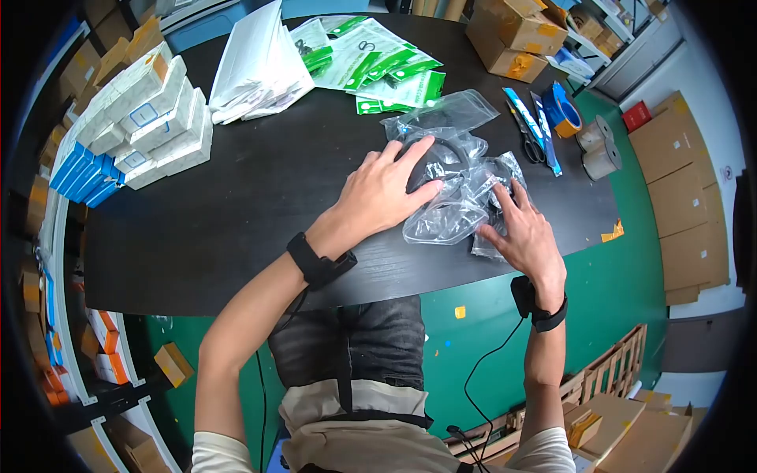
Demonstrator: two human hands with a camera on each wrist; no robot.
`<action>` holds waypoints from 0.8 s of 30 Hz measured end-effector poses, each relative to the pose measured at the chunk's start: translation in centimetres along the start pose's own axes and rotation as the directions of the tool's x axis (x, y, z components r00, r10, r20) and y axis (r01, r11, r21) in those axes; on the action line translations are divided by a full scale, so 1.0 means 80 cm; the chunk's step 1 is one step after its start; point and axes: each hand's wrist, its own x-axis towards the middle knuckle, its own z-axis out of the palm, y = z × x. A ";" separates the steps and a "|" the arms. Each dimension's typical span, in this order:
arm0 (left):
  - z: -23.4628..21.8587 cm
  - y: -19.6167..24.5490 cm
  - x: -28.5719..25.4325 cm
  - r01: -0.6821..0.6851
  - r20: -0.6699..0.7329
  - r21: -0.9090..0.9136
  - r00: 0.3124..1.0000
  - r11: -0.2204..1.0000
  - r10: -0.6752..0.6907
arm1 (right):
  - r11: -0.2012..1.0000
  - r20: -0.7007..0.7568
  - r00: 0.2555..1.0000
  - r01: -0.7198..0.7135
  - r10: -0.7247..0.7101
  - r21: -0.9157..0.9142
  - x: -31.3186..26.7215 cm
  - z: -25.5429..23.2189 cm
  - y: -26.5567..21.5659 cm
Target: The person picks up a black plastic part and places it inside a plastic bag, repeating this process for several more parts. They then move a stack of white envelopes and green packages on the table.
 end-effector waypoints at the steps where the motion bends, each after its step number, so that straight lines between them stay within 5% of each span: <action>1: 0.001 0.000 0.000 -0.005 0.006 0.003 1.000 1.000 0.005 | 1.000 -0.016 1.000 0.013 -0.012 0.010 -0.002 0.000 0.001; 13: 0.030 0.030 0.000 -0.107 0.009 -0.108 0.994 0.988 0.108 | 0.997 -0.003 0.998 -0.068 0.068 0.033 -0.043 -0.011 0.028; 21: 0.087 0.037 0.086 -0.208 -0.017 -0.199 0.978 0.958 0.209 | 0.991 -0.036 0.992 -0.121 0.123 0.062 -0.030 -0.017 0.049; 24: 0.098 0.026 0.130 -0.145 0.016 -0.224 0.988 0.964 0.152 | 0.991 -0.029 0.991 -0.129 0.131 0.046 -0.012 -0.006 0.053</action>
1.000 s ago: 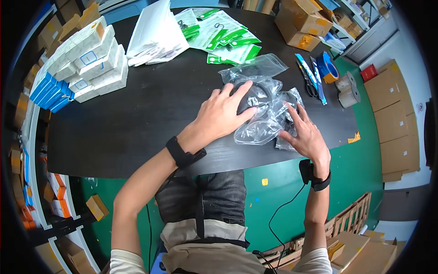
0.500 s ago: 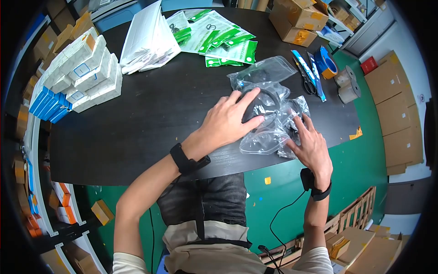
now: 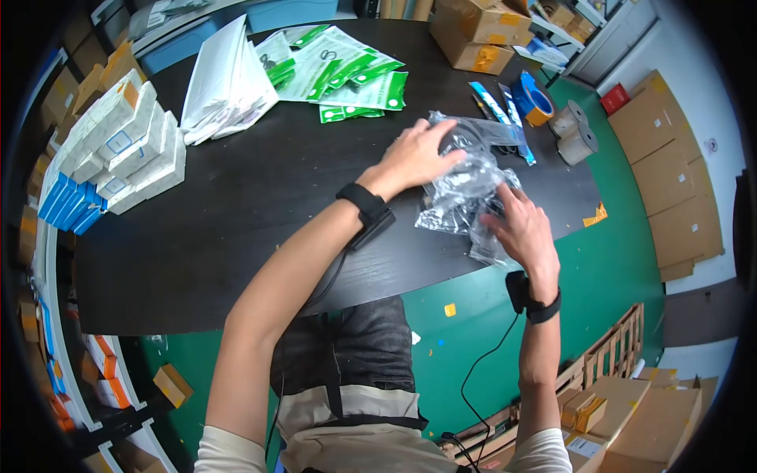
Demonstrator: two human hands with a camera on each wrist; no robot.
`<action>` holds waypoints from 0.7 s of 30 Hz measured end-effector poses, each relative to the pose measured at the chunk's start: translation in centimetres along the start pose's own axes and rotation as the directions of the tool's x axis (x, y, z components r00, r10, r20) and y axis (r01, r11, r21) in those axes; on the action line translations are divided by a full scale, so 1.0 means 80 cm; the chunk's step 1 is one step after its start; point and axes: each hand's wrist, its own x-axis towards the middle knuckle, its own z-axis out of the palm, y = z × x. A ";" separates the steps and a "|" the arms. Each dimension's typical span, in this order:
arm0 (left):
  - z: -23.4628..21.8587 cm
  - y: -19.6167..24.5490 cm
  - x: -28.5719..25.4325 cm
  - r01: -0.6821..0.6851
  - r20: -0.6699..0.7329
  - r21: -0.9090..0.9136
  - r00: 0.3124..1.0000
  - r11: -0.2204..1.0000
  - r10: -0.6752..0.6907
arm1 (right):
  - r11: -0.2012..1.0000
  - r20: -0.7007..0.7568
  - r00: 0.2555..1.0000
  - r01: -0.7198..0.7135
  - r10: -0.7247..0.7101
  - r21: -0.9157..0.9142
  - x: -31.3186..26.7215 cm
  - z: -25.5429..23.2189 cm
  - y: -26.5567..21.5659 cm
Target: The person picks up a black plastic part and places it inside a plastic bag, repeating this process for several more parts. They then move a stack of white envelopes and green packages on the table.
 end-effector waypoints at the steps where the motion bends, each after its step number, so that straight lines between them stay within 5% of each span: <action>1: -0.002 -0.005 0.010 -0.010 0.004 -0.001 1.000 1.000 0.010 | 1.000 -0.041 0.999 0.028 -0.028 -0.013 0.008 0.009 0.003; 4: -0.007 -0.021 0.033 0.058 0.007 0.024 0.998 0.998 -0.058 | 0.996 -0.123 0.989 0.081 -0.086 -0.041 0.030 0.022 0.002; 12: 0.002 -0.024 0.093 0.044 0.062 0.127 0.997 0.991 -0.052 | 1.000 -0.054 0.999 0.007 -0.007 0.003 0.054 0.021 -0.037; 15: 0.003 -0.036 0.109 0.051 0.054 0.174 0.997 0.983 -0.061 | 0.986 -0.236 0.970 0.018 -0.057 -0.163 0.044 0.050 -0.055; 21: -0.033 -0.065 0.113 0.125 0.081 0.249 0.986 0.961 -0.149 | 0.992 -0.151 0.988 0.004 -0.023 -0.125 0.070 0.053 -0.091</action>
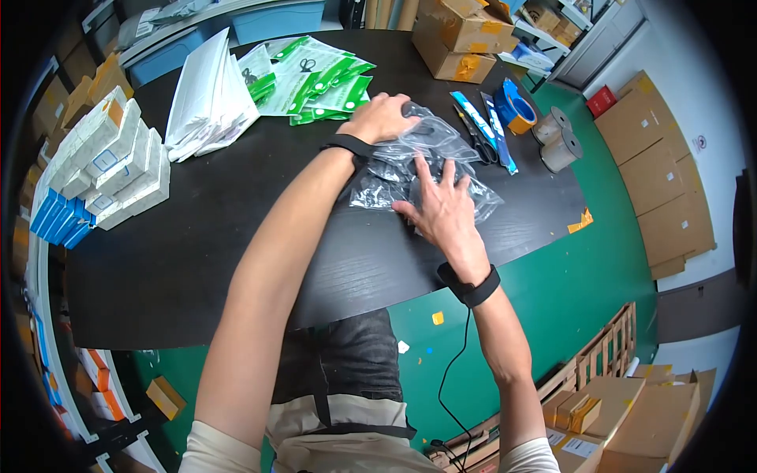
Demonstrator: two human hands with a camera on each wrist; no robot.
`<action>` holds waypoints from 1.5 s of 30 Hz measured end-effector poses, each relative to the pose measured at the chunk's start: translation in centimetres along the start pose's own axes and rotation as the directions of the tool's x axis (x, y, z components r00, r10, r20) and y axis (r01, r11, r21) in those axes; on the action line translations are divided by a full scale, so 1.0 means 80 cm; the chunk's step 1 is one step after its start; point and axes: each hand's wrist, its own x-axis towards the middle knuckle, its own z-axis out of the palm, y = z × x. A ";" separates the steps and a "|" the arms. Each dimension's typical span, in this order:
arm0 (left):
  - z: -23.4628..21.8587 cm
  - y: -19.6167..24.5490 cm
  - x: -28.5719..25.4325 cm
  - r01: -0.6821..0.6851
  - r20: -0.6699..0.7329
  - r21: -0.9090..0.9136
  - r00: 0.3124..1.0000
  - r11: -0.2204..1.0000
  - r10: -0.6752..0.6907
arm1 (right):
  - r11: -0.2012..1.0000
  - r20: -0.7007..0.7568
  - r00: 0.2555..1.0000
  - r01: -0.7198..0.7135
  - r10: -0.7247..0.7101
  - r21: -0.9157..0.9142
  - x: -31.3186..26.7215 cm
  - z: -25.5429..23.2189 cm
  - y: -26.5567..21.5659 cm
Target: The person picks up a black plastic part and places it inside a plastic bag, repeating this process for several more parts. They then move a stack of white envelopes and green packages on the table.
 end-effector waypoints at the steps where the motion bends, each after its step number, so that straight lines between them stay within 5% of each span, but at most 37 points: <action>1: -0.007 -0.006 -0.004 0.033 -0.014 0.005 0.999 0.999 -0.033 | 1.000 0.019 1.000 0.017 -0.017 0.026 0.005 -0.003 -0.005; 10: -0.032 -0.034 -0.035 0.168 -0.065 -0.053 0.983 0.984 -0.172 | 0.950 0.041 0.964 0.252 -0.264 0.182 0.083 0.020 0.042; 23: -0.041 -0.015 -0.079 0.202 0.091 -0.104 0.977 0.974 -0.193 | 0.944 -0.102 0.974 0.220 -0.201 0.247 0.141 0.058 0.099; 27: -0.042 0.013 -0.094 0.251 0.067 -0.012 0.966 0.968 -0.250 | 0.984 -0.238 0.965 0.138 -0.107 0.115 0.113 0.056 0.086; 31: -0.026 0.023 -0.078 0.243 0.043 -0.002 0.969 0.970 -0.242 | 0.933 -0.294 0.946 0.222 -0.136 0.283 0.044 0.028 0.054; 33: -0.018 0.023 -0.065 0.242 0.023 -0.010 0.970 0.970 -0.241 | 0.870 -0.218 0.964 0.234 -0.151 0.435 0.002 0.012 0.040; 40: -0.018 0.032 -0.026 0.239 -0.119 -0.039 0.963 0.970 -0.242 | 0.828 -0.011 0.987 0.140 -0.159 0.544 -0.107 0.005 -0.003; 45: -0.019 0.032 -0.005 0.151 -0.262 -0.042 0.952 0.988 -0.157 | 0.908 -0.221 0.975 0.127 -0.039 0.400 -0.116 0.042 -0.017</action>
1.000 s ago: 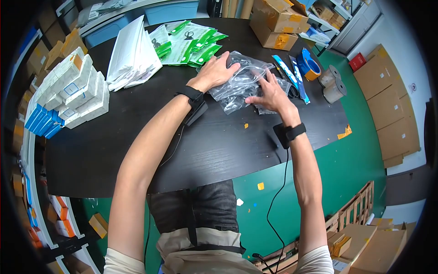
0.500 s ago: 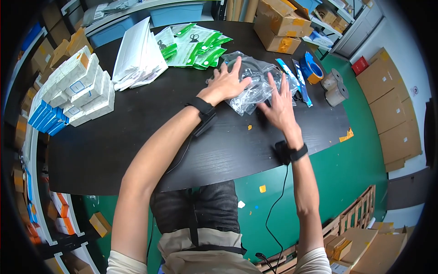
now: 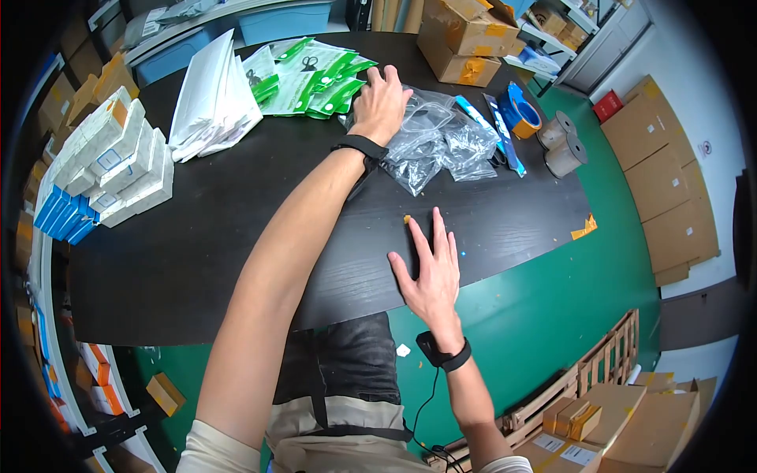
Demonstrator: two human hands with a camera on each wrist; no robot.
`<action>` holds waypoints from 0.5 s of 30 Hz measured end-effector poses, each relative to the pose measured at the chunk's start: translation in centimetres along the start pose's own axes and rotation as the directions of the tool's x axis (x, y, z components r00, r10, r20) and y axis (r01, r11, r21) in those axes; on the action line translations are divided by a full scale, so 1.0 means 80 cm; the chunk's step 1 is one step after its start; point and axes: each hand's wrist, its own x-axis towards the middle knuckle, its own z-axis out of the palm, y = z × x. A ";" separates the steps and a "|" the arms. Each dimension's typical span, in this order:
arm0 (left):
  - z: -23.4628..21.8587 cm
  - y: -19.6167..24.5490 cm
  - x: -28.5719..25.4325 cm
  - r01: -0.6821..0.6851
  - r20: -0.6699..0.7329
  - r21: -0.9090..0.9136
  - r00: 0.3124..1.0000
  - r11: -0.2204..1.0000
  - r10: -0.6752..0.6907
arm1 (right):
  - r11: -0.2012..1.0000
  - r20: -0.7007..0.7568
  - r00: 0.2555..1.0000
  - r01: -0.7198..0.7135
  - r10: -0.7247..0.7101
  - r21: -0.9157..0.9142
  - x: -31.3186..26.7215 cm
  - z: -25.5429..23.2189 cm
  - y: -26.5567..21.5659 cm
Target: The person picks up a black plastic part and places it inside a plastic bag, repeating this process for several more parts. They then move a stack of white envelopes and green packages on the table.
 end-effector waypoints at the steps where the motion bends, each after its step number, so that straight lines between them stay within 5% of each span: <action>1: 0.001 0.001 0.002 -0.013 0.000 0.005 1.000 1.000 0.013 | 1.000 -0.038 0.999 -0.026 0.027 0.016 0.000 0.003 0.000; 7: -0.025 -0.017 -0.037 -0.185 -0.061 -0.014 0.981 0.983 0.184 | 0.995 -0.132 0.989 -0.057 0.067 0.081 -0.001 0.010 -0.002; 9: -0.057 -0.030 -0.088 -0.388 -0.106 -0.077 0.919 0.919 0.379 | 0.996 -0.153 0.986 -0.059 0.069 0.069 -0.002 0.010 -0.001; 11: -0.100 -0.041 -0.149 -0.424 0.048 -0.118 0.901 0.898 0.432 | 0.994 -0.149 0.987 -0.040 0.056 0.104 -0.001 0.010 -0.004; 15: -0.188 -0.074 -0.281 -0.243 0.329 -0.064 0.911 0.968 0.250 | 0.997 -0.200 0.979 -0.031 0.045 0.071 -0.002 0.014 -0.006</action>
